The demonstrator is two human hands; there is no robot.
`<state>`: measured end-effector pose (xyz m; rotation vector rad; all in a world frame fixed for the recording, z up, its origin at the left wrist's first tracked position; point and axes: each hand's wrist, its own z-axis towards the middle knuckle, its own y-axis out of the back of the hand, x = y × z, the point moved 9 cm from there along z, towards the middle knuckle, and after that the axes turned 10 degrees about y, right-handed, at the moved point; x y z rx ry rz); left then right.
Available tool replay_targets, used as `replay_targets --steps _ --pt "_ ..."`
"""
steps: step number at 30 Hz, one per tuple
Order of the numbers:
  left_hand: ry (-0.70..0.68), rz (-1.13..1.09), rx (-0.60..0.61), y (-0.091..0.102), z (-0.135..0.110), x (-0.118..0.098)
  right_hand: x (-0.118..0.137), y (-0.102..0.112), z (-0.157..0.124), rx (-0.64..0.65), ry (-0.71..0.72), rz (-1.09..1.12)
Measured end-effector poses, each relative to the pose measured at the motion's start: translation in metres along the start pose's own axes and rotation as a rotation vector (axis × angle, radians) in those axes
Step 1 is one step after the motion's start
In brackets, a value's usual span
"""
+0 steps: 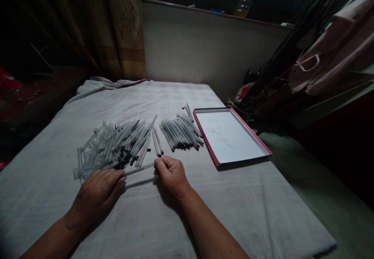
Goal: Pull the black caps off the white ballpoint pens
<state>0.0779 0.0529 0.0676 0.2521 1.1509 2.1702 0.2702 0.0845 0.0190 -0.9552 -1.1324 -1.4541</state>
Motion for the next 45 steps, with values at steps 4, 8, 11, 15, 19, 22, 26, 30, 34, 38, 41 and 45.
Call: replay_targets --steps 4,8,11,15,19,22,26,30,34,38,41,45 --pt "0.029 -0.033 0.034 0.000 -0.003 0.005 0.000 -0.003 -0.002 0.040 0.026 0.010" --pt "0.026 -0.045 0.018 0.002 -0.006 0.007 -0.001 -0.005 -0.005 0.078 0.019 0.061" --pt "0.029 -0.050 0.011 0.002 -0.007 0.007 -0.003 -0.005 -0.005 0.087 0.005 0.102" --pt "0.045 -0.047 0.025 0.000 -0.007 0.009 -0.007 -0.005 -0.005 0.061 -0.001 0.126" --pt "0.065 -0.052 0.044 -0.003 -0.006 0.011 -0.021 -0.008 -0.005 0.000 -0.128 0.195" --pt "0.055 -0.054 0.046 -0.003 -0.006 0.010 -0.020 -0.006 -0.004 -0.019 -0.148 0.137" --pt "0.044 -0.049 0.062 -0.005 -0.006 0.008 -0.013 -0.004 -0.001 0.000 -0.102 0.111" --pt "0.066 -0.055 0.102 -0.008 -0.007 0.010 -0.017 -0.003 -0.003 0.024 -0.139 0.198" --pt "0.074 -0.061 0.123 -0.010 -0.007 0.011 -0.018 -0.002 -0.003 0.023 -0.131 0.213" --pt "0.082 -0.073 0.118 -0.011 -0.007 0.012 -0.022 -0.002 -0.002 -0.020 -0.168 0.226" --pt "0.082 -0.074 0.119 -0.011 -0.007 0.012 -0.020 -0.002 0.001 -0.025 -0.154 0.160" --pt "0.078 -0.061 0.132 -0.012 -0.006 0.010 -0.017 -0.001 0.001 -0.019 -0.150 0.179"
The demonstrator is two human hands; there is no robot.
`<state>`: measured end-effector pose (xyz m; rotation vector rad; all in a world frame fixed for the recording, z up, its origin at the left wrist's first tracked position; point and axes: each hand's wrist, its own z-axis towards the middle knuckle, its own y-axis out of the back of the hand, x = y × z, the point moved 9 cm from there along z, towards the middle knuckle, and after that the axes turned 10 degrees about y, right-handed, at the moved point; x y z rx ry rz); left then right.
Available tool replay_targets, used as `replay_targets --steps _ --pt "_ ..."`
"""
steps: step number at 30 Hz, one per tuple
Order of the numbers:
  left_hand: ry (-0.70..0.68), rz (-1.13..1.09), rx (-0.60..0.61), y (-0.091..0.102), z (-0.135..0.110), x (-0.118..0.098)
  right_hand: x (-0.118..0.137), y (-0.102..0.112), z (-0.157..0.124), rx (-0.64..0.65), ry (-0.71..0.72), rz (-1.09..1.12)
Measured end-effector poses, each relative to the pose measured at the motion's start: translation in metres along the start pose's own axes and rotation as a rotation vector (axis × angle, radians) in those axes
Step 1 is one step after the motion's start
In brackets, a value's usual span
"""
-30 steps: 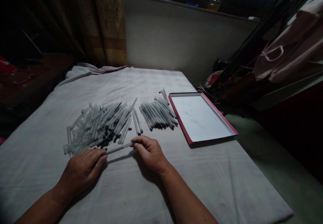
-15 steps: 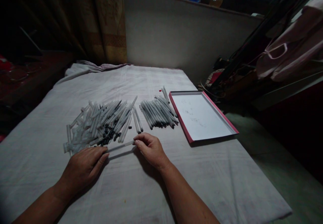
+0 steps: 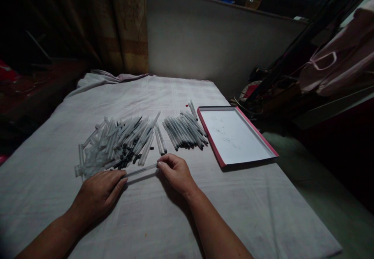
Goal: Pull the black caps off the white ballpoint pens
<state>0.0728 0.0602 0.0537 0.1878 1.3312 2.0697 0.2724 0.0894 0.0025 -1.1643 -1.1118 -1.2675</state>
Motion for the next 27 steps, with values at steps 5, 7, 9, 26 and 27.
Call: replay_targets --steps 5,7,9,26,27 --pt "-0.002 0.012 -0.007 0.001 0.001 0.000 -0.002 0.001 -0.001 -0.022 -0.020 0.056" --pt "-0.004 0.015 -0.012 0.001 0.000 0.000 -0.004 0.001 -0.001 -0.036 -0.030 0.067" --pt "-0.005 0.020 -0.011 0.001 0.000 0.000 -0.003 0.000 0.001 -0.034 -0.023 0.015" --pt "0.065 -0.065 0.145 -0.006 0.002 0.010 0.002 0.000 -0.002 -0.035 -0.019 0.127" --pt "0.071 -0.083 0.146 -0.005 0.002 0.010 0.004 0.001 -0.002 -0.040 -0.003 0.132"
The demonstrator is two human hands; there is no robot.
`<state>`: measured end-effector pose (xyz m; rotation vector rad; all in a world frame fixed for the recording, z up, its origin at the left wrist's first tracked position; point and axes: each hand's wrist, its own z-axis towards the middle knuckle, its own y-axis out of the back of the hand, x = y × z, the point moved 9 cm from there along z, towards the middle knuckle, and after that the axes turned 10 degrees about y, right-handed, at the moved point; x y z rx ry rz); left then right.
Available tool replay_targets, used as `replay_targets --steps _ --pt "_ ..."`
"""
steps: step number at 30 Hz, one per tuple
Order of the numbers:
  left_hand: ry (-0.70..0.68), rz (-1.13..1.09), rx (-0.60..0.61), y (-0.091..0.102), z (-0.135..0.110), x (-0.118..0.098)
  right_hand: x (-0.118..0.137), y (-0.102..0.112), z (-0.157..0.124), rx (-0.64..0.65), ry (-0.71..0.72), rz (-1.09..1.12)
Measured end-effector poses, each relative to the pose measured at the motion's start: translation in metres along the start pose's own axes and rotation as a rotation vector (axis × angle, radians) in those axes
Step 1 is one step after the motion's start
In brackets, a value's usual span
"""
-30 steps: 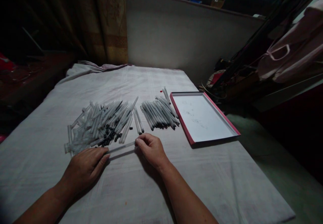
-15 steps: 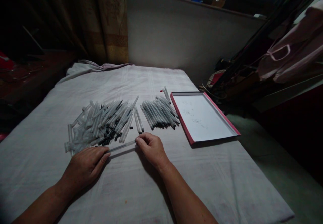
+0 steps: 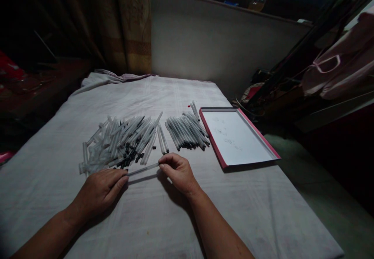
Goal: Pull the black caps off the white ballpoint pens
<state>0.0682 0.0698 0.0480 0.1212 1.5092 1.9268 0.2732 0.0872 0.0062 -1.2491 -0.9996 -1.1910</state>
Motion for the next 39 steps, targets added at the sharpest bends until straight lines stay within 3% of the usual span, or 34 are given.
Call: replay_targets --steps 8,15,20,27,29,34,39 --pt "0.112 -0.129 -0.015 -0.001 -0.002 0.017 -0.001 0.007 0.002 -0.107 -0.006 -0.072" --pt "0.055 -0.102 -0.032 0.002 0.000 0.008 -0.002 0.003 0.001 -0.099 0.004 -0.112" --pt "0.157 -0.128 -0.015 0.003 0.001 0.019 0.001 0.011 0.002 -0.131 0.078 -0.153" --pt "0.185 -0.157 -0.044 0.006 0.001 0.023 0.009 -0.010 0.002 -0.006 0.262 -0.691" --pt "0.199 -0.163 -0.031 0.005 0.001 0.025 0.008 -0.013 0.001 0.012 0.281 -0.757" --pt "0.204 -0.151 0.017 0.001 0.001 0.026 0.006 -0.008 0.000 -0.007 0.276 -0.686" --pt "0.169 -0.148 0.031 -0.001 0.000 0.024 -0.002 -0.010 0.000 -0.004 0.158 -0.349"
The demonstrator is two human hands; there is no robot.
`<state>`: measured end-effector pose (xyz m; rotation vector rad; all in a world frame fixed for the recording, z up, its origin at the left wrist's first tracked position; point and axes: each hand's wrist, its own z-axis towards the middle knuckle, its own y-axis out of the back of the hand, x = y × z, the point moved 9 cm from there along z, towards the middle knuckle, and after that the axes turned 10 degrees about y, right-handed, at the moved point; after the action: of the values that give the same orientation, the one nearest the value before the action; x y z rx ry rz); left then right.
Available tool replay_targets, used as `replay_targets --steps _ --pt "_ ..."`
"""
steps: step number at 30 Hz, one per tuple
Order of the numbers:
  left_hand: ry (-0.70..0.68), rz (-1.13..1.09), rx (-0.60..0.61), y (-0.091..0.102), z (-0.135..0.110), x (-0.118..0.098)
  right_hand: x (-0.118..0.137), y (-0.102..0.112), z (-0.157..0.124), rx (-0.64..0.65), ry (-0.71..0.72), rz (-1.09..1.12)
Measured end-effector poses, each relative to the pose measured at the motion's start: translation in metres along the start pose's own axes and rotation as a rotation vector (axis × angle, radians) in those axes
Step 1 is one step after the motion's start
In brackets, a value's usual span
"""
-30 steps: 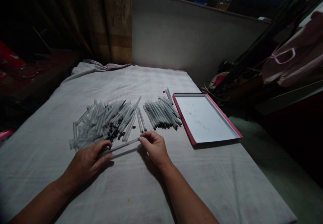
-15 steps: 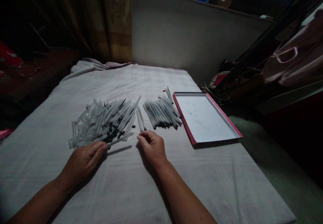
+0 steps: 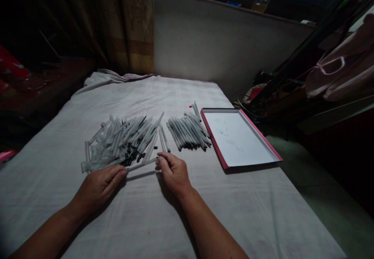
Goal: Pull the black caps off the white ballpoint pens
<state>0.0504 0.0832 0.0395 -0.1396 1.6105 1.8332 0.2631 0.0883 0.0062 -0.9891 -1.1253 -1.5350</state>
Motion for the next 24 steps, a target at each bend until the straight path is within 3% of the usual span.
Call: replay_targets --steps 14,20,24 --pt "0.000 -0.027 0.031 0.001 0.001 -0.002 -0.009 0.004 0.001 -0.112 -0.191 0.226" --pt "0.035 -0.099 0.039 0.014 0.002 0.009 -0.022 0.048 0.004 -0.342 -0.235 0.231" --pt "0.120 -0.110 -0.046 0.036 0.001 0.025 -0.030 0.075 0.000 -0.511 -0.261 0.237"
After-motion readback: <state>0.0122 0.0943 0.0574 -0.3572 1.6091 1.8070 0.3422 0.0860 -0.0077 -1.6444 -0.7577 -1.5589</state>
